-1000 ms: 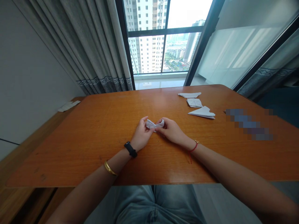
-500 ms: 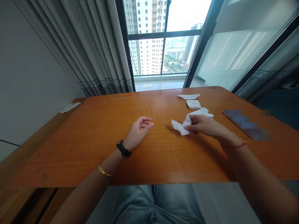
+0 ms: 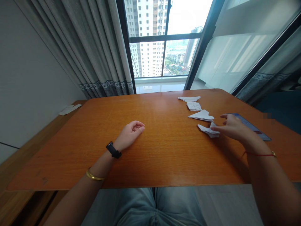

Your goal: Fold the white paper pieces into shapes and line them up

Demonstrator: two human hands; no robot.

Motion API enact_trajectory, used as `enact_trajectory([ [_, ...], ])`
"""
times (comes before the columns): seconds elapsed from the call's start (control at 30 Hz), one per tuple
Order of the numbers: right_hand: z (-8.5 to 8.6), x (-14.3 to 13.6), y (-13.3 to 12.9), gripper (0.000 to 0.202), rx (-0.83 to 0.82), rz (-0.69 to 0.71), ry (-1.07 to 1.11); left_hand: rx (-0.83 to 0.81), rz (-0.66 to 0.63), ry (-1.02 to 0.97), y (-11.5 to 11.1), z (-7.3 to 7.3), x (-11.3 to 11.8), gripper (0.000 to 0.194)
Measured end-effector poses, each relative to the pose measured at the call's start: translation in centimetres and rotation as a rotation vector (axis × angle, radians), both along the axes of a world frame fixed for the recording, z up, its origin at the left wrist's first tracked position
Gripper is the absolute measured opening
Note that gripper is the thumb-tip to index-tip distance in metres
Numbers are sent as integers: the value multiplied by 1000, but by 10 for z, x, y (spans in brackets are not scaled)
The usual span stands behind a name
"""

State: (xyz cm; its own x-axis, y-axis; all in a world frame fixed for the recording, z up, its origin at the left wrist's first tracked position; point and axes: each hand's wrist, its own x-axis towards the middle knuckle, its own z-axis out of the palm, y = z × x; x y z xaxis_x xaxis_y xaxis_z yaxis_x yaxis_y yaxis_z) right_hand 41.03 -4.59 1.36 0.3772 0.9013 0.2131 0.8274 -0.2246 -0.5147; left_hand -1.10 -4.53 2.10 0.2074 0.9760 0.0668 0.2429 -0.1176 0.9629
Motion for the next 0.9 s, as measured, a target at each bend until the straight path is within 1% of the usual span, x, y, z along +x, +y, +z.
enact_trajectory([
  [0.03, 5, -10, -1, 54, 38, 7, -45, 14, -1, 12, 1, 1, -1, 23],
  [0.07, 11, -25, -2, 52, 48, 30, -40, 30, -8, 28, 3, 2, -2, 23],
  [0.1, 16, -43, -2, 48, 56, 95, -12, 47, -18, 55, 5, 4, -2, 23],
  [0.2, 26, -108, 1, 25, -3, 460, -35, 133, -53, 221, 12, 9, 2, 20],
  [0.23, 25, -128, 2, 18, -34, 566, -61, 186, -65, 298, 14, 9, 3, 21],
  [0.3, 18, -160, 4, 8, -33, 680, -122, 319, -97, 455, 15, 8, 6, 26],
  [0.37, 5, -177, 3, 11, -5, 757, -139, 414, -155, 600, 14, 2, 8, 31],
  [0.47, -14, -181, 0, 23, 21, 862, -55, 443, -275, 798, 10, -10, 9, 33],
  [0.57, -23, -177, -3, 31, 51, 908, 3, 474, -351, 924, 6, -18, 9, 37],
  [0.7, -20, -173, -3, 33, 86, 926, 16, 510, -366, 969, 2, -18, 9, 40],
  [0.8, -16, -170, -2, 33, 104, 912, 12, 507, -342, 969, 0, -16, 8, 41],
  [0.9, -16, -168, -2, 33, 95, 892, 1, 487, -314, 980, 0, -17, 7, 41],
])
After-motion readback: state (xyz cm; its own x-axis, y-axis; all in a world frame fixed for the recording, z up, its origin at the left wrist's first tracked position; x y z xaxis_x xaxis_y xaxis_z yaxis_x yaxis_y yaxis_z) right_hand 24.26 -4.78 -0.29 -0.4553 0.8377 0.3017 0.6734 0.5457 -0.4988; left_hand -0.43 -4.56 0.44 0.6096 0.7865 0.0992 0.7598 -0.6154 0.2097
